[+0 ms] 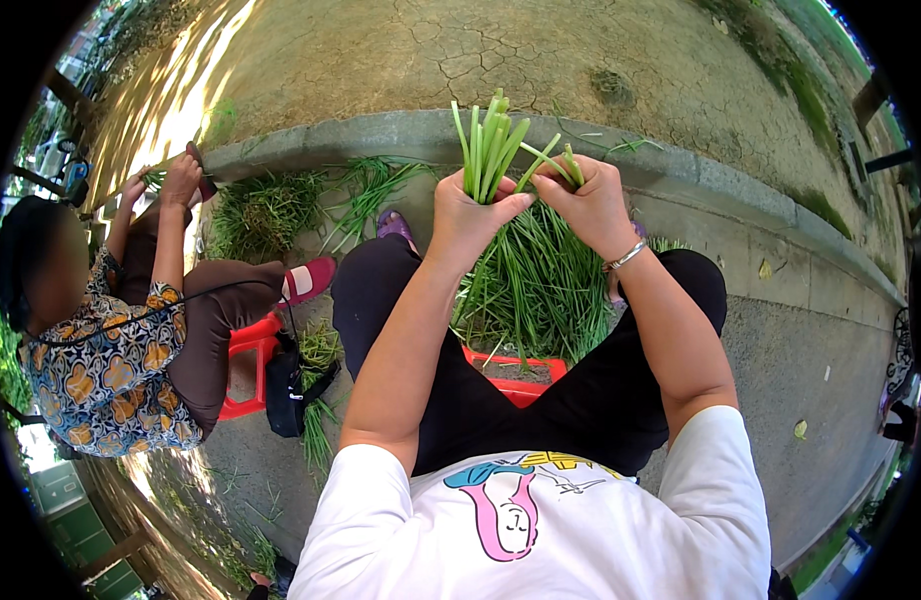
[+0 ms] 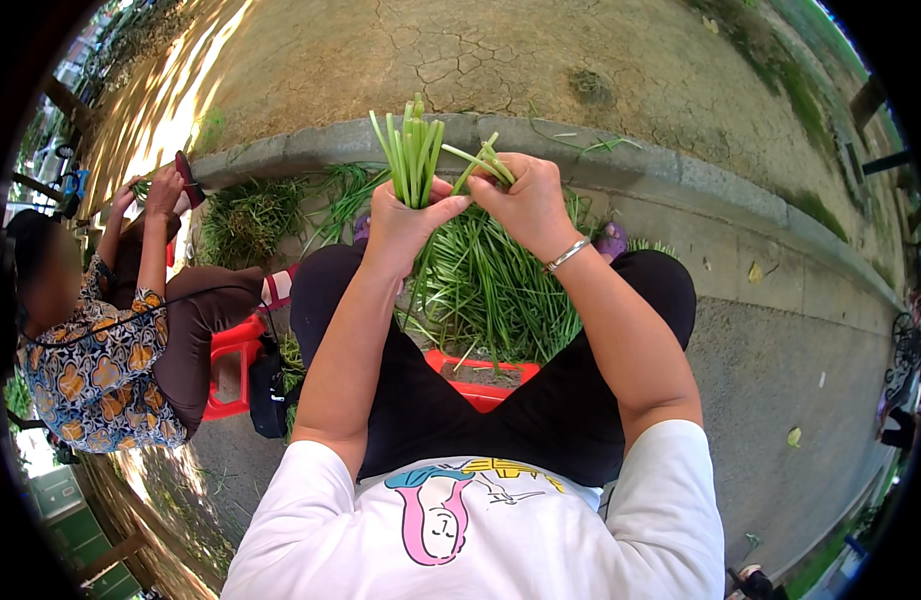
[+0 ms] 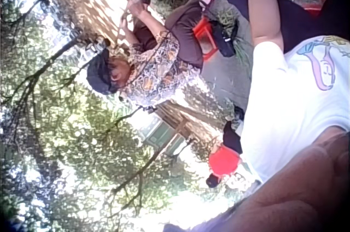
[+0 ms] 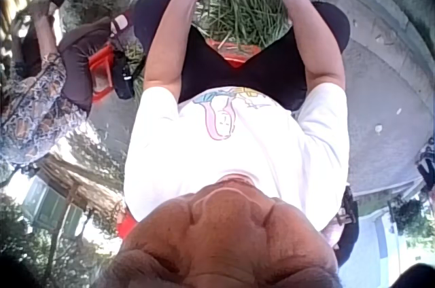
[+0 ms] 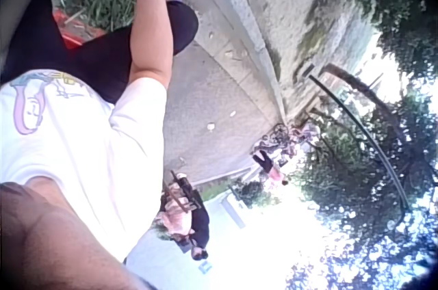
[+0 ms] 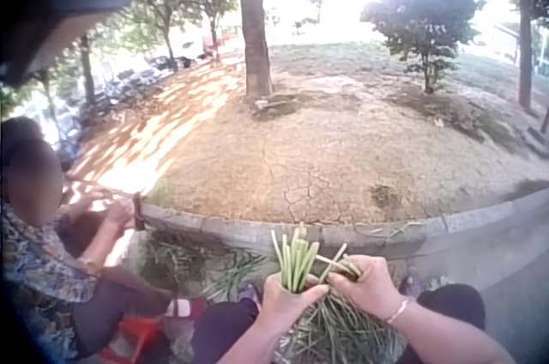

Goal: The person holds a bundle of green stalks, peels away the outer layer from each stalk by hand, and places the cleaned stalks onto a pile on the ground while sitting on a stool.

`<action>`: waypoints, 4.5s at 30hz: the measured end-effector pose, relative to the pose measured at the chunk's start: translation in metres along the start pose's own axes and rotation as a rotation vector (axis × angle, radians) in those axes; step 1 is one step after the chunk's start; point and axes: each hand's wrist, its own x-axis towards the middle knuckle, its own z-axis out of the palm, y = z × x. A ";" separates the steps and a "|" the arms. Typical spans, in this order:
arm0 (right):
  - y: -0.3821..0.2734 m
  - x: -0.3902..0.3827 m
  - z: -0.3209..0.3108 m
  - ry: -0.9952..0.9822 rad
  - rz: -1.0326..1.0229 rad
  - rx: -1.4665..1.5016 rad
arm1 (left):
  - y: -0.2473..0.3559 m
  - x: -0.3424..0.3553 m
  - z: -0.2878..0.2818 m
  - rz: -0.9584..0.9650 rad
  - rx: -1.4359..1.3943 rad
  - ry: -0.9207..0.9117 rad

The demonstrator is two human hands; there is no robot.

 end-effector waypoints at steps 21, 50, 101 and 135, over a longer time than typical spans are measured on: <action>0.016 0.008 -0.022 0.100 0.053 0.052 | 0.004 -0.002 -0.002 -0.105 -0.142 0.042; 0.009 0.020 -0.028 0.181 0.200 0.271 | 0.003 -0.004 0.001 -0.116 -0.120 -0.078; 0.000 0.017 -0.043 -0.199 0.313 0.482 | 0.012 -0.003 -0.003 -0.162 -0.148 -0.179; 0.001 0.015 -0.040 -0.191 0.319 0.472 | 0.006 -0.005 -0.007 -0.102 -0.131 -0.422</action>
